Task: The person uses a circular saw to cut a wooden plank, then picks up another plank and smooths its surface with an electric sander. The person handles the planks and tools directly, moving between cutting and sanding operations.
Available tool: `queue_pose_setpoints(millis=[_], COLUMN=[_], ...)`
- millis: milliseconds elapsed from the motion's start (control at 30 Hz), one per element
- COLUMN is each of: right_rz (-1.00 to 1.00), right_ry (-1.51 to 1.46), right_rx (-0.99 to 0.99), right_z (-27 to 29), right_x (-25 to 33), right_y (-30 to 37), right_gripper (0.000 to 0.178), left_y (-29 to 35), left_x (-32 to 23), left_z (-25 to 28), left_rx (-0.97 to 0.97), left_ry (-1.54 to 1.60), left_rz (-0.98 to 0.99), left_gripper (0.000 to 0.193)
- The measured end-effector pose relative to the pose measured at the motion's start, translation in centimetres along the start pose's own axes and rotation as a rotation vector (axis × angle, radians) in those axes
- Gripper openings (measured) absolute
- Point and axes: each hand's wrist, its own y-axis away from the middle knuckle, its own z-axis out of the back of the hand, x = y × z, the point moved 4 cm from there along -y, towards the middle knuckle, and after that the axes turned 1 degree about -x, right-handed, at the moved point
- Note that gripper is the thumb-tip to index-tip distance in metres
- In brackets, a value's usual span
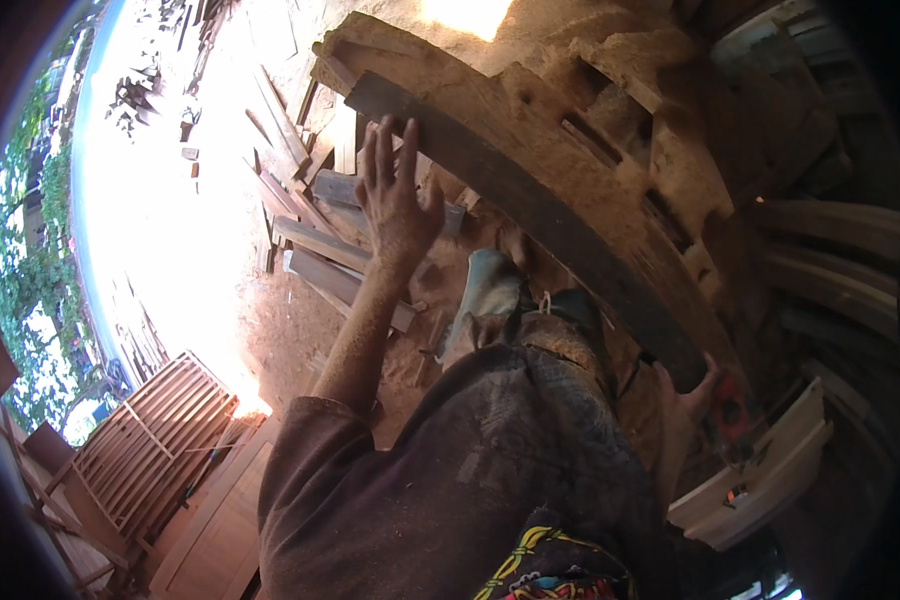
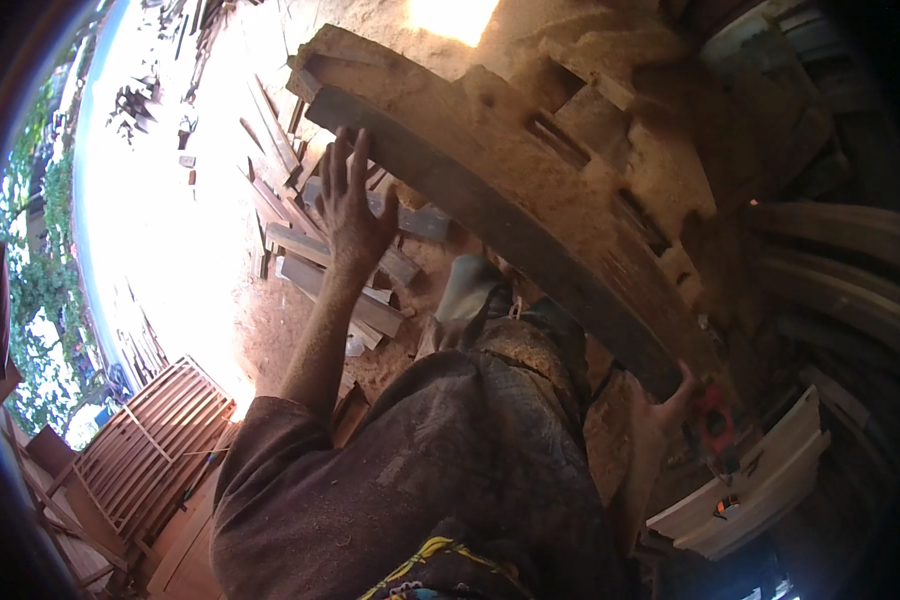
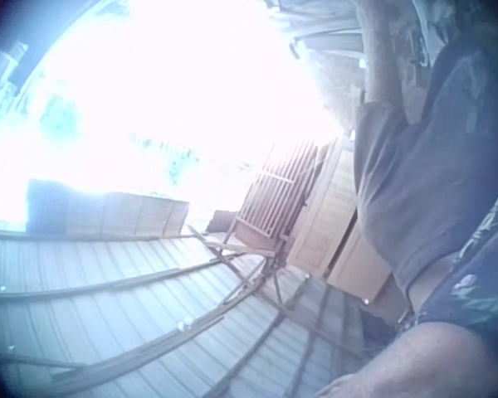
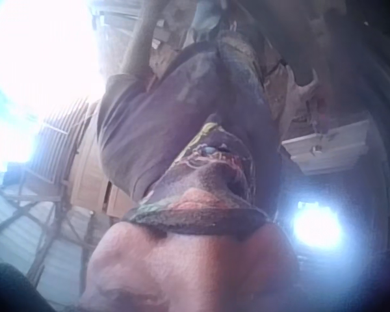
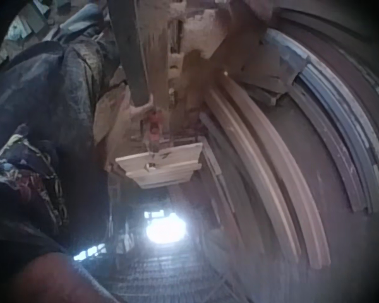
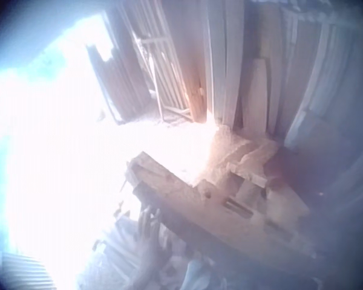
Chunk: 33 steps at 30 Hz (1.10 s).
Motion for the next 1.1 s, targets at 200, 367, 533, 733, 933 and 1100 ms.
queue_pose_setpoints(millis=[200, 367, 533, 733, 933, 1100], right_rz=[0.291, -0.124, -0.048, 0.17, 0.466, 0.622], right_ry=[0.064, -0.048, -0.057, -0.088, -0.18, -0.247], right_rx=[-0.018, 0.164, 0.091, 0.05, 0.065, 0.08], right_z=[-1.3, 1.6, 3.4, 6.1, 8.7, 9.9], right_x=[-3.8, 1.7, 2.9, 5.2, 7.0, 8.3], right_y=[0.0, -2.1, -2.0, -2.5, -2.3, -1.2], right_gripper=[0.088, 0.079, 0.077, 0.07, 0.071, 0.07], left_y=[-2.4, -2.9, -2.8, -1.8, 9.5, 19.2], left_x=[3.5, 2.5, 2.1, 1.5, -6.8, -18.7], left_z=[-1.3, -1.7, -2.3, -2.3, -5.9, -5.7], left_rx=[-0.12, -0.055, -0.039, -0.003, 0.181, 0.613], left_ry=[0.03, 0.11, 0.24, 0.421, 1.121, 1.66], left_rz=[-0.131, -0.122, -0.101, 0.119, 0.525, 0.588], left_gripper=[0.092, 0.097, 0.103, 0.104, 0.09, 0.081])
